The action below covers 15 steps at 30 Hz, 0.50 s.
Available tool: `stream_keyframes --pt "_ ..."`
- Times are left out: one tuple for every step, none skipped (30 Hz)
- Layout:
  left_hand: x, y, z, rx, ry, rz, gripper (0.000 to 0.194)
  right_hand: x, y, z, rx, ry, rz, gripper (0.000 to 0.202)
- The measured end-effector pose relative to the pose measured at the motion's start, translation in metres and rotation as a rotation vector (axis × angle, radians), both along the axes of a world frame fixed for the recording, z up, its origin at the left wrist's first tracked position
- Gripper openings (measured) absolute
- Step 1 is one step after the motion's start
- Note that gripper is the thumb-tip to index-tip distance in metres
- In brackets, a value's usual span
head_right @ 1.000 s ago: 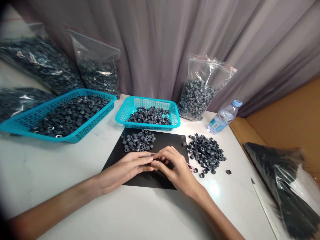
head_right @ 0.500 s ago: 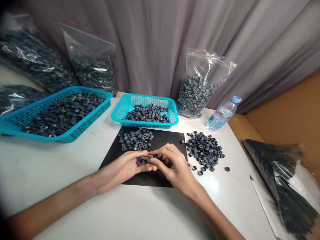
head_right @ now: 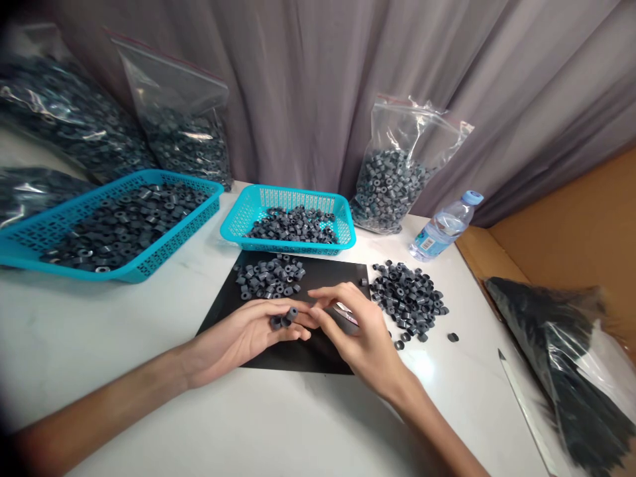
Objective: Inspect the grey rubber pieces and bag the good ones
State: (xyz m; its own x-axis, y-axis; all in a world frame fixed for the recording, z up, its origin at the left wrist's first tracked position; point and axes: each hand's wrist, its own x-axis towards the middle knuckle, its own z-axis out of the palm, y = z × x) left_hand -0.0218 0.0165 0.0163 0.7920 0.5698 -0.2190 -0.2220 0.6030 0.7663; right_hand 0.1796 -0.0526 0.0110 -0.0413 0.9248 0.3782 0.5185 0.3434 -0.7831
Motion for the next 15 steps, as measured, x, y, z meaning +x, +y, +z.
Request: stream_keyframes --pt "-0.0001 0.0 -0.0003 -0.01 -0.006 -0.004 0.03 -0.0005 -0.0008 0.0002 0.039 -0.023 0.009 0.02" --pt "-0.0002 0.0001 -0.0009 -0.019 -0.011 -0.005 0.031 -0.0012 -0.0016 0.0006 0.077 -0.048 0.028 0.019" --pt "-0.0003 0.0001 -0.0016 -0.027 -0.013 0.001 0.03 -0.002 -0.0024 0.0009 0.109 -0.072 0.055 0.02" --pt "-0.0003 0.0002 -0.0024 -0.028 -0.014 0.012 0.029 -0.0027 -0.003 0.0012 0.133 -0.092 0.083 0.021" --pt "-0.0001 0.0003 -0.0032 -0.025 -0.013 0.024 0.028 -0.0033 -0.0035 0.0013 0.147 -0.107 0.106 0.023" --pt "0.0001 0.0004 -0.0038 -0.017 -0.006 0.035 0.027 -0.0038 -0.0039 0.0012 0.152 -0.116 0.118 0.025" --pt "0.0005 0.0005 -0.0042 -0.009 0.005 0.044 0.025 -0.0042 -0.0041 0.0009 0.153 -0.118 0.12 0.027" --pt "0.0009 0.0006 -0.0044 0.0 0.02 0.051 0.023 -0.0044 -0.0041 0.0004 0.152 -0.116 0.114 0.028" --pt "0.0013 0.0006 -0.0045 0.006 0.038 0.057 0.021 -0.0046 -0.004 -0.0002 0.152 -0.112 0.105 0.028" --pt "0.0017 0.0005 -0.0046 0.008 0.056 0.063 0.02 -0.0047 -0.0036 -0.0008 0.154 -0.105 0.096 0.027" --pt "0.002 0.0003 -0.0046 0.007 0.073 0.069 0.019 -0.0047 -0.003 -0.0014 0.154 -0.096 0.092 0.027" --pt "0.0021 -0.0001 -0.0047 0.006 0.085 0.075 0.019 -0.0045 -0.0023 -0.0018 0.151 -0.082 0.095 0.026" --pt "0.0022 -0.0005 -0.0049 0.004 0.093 0.08 0.018 -0.0043 -0.0015 -0.002 0.139 -0.061 0.102 0.024" --pt "0.0022 -0.0011 -0.0051 0.003 0.097 0.085 0.018 -0.004 -0.0006 -0.0021 0.114 -0.03 0.11 0.023" --pt "0.002 -0.0018 -0.0054 0.002 0.098 0.092 0.018 -0.0036 0.0002 -0.0022 0.08 0.009 0.119 0.023"
